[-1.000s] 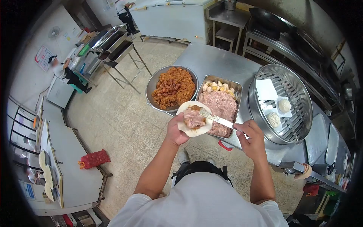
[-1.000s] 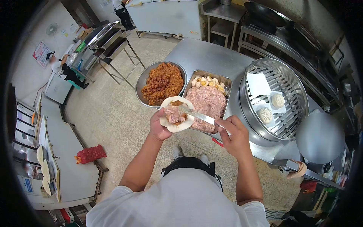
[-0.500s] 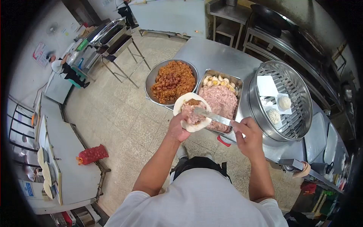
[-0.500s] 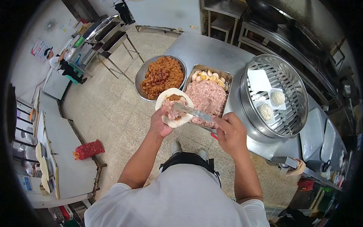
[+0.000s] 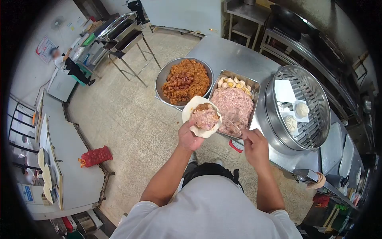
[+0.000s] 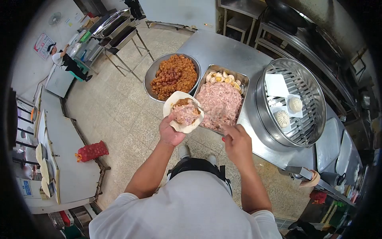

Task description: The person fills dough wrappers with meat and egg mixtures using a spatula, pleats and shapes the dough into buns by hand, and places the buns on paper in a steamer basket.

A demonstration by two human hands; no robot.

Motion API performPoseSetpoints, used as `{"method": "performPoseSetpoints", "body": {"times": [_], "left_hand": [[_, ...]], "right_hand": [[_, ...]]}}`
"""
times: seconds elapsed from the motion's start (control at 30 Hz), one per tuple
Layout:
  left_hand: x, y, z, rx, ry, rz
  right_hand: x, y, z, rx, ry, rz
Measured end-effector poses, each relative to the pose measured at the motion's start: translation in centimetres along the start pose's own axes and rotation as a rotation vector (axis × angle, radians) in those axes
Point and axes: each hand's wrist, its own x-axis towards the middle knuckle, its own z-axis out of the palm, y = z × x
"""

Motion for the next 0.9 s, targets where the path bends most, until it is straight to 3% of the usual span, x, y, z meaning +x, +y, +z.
{"method": "performPoseSetpoints", "body": {"times": [0.23,0.37,0.43,0.63,0.7,0.9], "left_hand": [[-0.2,-0.2,0.1,0.287,0.040,-0.051],[-0.2,0.2,0.2,0.218,0.098,-0.114],[0.1,0.4,-0.1,0.036,0.054,-0.214],[-0.5,-0.3,-0.5,0.240,0.116,-0.168],[-0.3,-0.2,-0.7,0.177,0.130,-0.175],[0.5,-0.2,-0.8,0.075,0.139,-0.130]], "right_hand": [[1.3,-0.3,0.7,0.006,-0.025,-0.136],[2.7,0.3,-1.9,-0.078,0.002,-0.258],[3.0,0.6,-1.8,-0.055,-0.014,-0.288],[3.5,0.4,-2.4,-0.217,-0.034,-0.255],[2.8,0.3,-2.6,0.065,-0.072,-0.227],[2.3,1.6,-1.0,-0.132,-0.113,-0.326]]}}
